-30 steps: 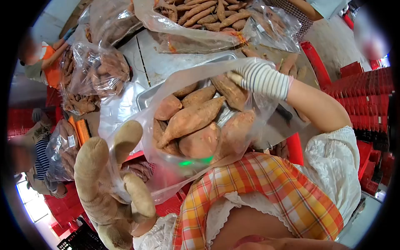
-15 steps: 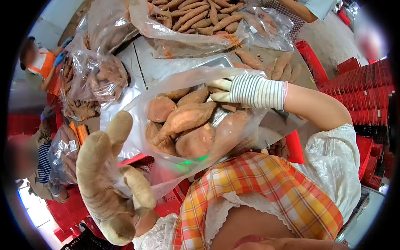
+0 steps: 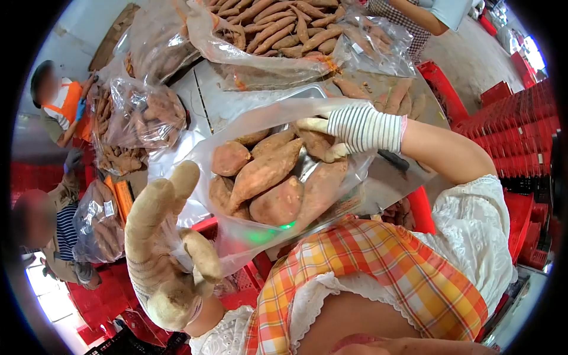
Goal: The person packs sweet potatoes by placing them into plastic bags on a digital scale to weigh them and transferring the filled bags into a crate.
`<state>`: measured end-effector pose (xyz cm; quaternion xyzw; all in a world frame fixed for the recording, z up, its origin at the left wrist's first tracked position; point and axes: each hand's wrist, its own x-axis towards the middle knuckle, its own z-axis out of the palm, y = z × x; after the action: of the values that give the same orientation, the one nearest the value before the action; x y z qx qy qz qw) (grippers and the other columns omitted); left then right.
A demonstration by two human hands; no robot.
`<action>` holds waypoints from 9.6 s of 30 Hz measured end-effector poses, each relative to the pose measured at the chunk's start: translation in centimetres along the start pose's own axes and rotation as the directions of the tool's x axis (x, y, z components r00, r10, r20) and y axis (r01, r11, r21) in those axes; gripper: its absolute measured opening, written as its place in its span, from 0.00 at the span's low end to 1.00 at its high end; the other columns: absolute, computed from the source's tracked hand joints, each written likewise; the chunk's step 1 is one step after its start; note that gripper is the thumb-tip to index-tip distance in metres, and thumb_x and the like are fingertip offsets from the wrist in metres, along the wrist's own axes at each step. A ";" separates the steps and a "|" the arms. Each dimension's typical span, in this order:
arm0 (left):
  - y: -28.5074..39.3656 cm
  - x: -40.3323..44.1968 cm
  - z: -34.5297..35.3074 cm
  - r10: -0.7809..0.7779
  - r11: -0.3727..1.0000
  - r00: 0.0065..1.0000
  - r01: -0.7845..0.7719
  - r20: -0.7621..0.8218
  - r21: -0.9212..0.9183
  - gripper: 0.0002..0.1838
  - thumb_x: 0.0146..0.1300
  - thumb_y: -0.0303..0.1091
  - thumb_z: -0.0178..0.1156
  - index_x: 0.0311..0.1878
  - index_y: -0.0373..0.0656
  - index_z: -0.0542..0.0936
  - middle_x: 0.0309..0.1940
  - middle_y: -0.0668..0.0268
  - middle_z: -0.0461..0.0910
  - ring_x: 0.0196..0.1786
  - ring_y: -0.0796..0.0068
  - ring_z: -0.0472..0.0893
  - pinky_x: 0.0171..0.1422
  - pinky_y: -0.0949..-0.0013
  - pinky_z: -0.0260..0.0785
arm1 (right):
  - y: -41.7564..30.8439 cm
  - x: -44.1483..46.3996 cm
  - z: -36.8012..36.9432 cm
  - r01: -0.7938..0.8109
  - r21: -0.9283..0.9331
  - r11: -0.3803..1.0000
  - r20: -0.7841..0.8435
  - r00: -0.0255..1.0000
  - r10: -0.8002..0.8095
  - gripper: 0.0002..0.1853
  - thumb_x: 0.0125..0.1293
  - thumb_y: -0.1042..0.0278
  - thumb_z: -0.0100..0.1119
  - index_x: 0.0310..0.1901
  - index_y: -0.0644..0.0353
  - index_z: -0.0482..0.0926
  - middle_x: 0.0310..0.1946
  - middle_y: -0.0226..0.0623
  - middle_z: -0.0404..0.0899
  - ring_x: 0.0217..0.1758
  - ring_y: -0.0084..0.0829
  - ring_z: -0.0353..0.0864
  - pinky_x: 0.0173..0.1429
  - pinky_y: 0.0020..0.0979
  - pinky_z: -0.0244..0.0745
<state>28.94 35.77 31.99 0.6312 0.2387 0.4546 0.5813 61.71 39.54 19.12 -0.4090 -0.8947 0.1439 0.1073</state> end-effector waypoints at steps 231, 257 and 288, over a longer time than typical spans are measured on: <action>-8.3 2.2 5.2 0.235 0.705 0.906 0.089 -0.351 0.703 0.36 0.60 0.35 0.49 0.72 0.46 0.52 0.70 0.56 0.56 0.25 0.84 0.65 0.25 0.83 0.59 | -6.2 1.6 6.8 0.184 0.268 0.946 -0.459 0.888 -0.043 0.26 0.44 0.57 0.64 0.43 0.64 0.74 0.48 0.50 0.72 0.55 0.47 0.71 0.60 0.45 0.63; -12.9 5.6 5.9 -0.084 0.727 0.848 0.411 -0.523 0.550 0.34 0.60 0.28 0.48 0.71 0.48 0.54 0.68 0.54 0.59 0.17 0.89 0.59 0.22 0.85 0.55 | 2.1 -3.8 3.3 0.591 0.797 -0.127 -0.603 0.765 -0.227 0.21 0.64 0.59 0.56 0.52 0.66 0.72 0.47 0.43 0.74 0.53 0.38 0.74 0.55 0.33 0.69; -12.5 6.3 5.7 -0.124 0.856 0.915 0.294 -0.383 0.426 0.25 0.64 0.38 0.51 0.63 0.38 0.67 0.54 0.54 0.74 0.17 0.87 0.65 0.20 0.85 0.55 | 4.8 -0.7 1.1 0.668 0.653 -0.357 -0.117 0.554 0.824 0.18 0.61 0.67 0.59 0.51 0.64 0.71 0.43 0.37 0.76 0.46 0.29 0.77 0.51 0.32 0.75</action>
<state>39.56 40.67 22.46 0.6353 0.5081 0.4176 0.4048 65.16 41.80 16.38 -0.2194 -0.0859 0.6031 0.7621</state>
